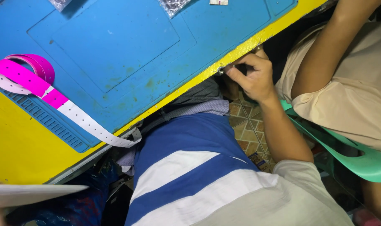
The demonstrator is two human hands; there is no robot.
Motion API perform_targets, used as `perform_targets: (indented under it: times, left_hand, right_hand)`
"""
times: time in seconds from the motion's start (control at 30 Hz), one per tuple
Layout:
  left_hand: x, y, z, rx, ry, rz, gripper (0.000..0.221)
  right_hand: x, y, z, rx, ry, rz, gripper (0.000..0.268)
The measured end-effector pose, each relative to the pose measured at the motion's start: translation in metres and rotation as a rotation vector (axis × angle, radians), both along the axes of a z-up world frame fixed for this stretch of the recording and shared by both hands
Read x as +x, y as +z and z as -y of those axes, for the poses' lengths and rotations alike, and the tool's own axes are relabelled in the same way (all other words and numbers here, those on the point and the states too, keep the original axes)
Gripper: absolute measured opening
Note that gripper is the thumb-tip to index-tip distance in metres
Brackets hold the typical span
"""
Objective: The person inserts electronic screens into bubble wrap sleeves, handles several wrapped items on a cluttered workbench, and writes information on a pink paper strip with a pen.
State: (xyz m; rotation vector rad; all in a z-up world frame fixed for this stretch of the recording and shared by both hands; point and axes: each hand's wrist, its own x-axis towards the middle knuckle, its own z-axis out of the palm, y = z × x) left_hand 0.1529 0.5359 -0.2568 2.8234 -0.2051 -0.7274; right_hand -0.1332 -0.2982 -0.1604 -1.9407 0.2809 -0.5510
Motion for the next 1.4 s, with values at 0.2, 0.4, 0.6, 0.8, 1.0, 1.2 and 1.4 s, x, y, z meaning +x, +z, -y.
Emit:
perform_targets:
  times: [0.2, 0.4, 0.6, 0.8, 1.0, 1.2, 1.4]
  left_hand:
    - [-0.114, 0.188, 0.403, -1.089, 0.347, -0.054, 0.045]
    - [-0.128, 0.203, 0.493, -1.220, 0.234, -0.595, 0.029]
    - [-0.133, 0.205, 0.512, -1.224, 0.214, -0.732, 0.031]
    - [-0.138, 0.202, 0.516, -1.241, 0.232, -0.774, 0.030]
    - [-0.139, 0.202, 0.522, -1.198, 0.244, -0.786, 0.030]
    - [-0.139, 0.203, 0.524, -1.212, 0.244, -0.812, 0.028]
    - [-0.140, 0.202, 0.526, -1.234, 0.216, -0.823, 0.026]
  right_hand:
    - [-0.007, 0.011, -0.039, 0.085, -0.368, -0.090, 0.009]
    - [-0.007, 0.020, -0.056, 0.047, -0.408, -0.070, 0.012]
    - [-0.021, 0.017, -0.065, 0.115, -0.417, -0.084, 0.009]
    - [-0.031, 0.010, -0.068, 0.147, -0.409, -0.052, 0.006]
    - [-0.030, -0.005, -0.071, 0.237, -0.389, 0.004, 0.006]
    - [-0.024, -0.057, -0.077, 0.229, -0.513, 0.143, 0.009]
    - [-0.012, -0.044, -0.076, -0.047, -0.593, 0.055, 0.024]
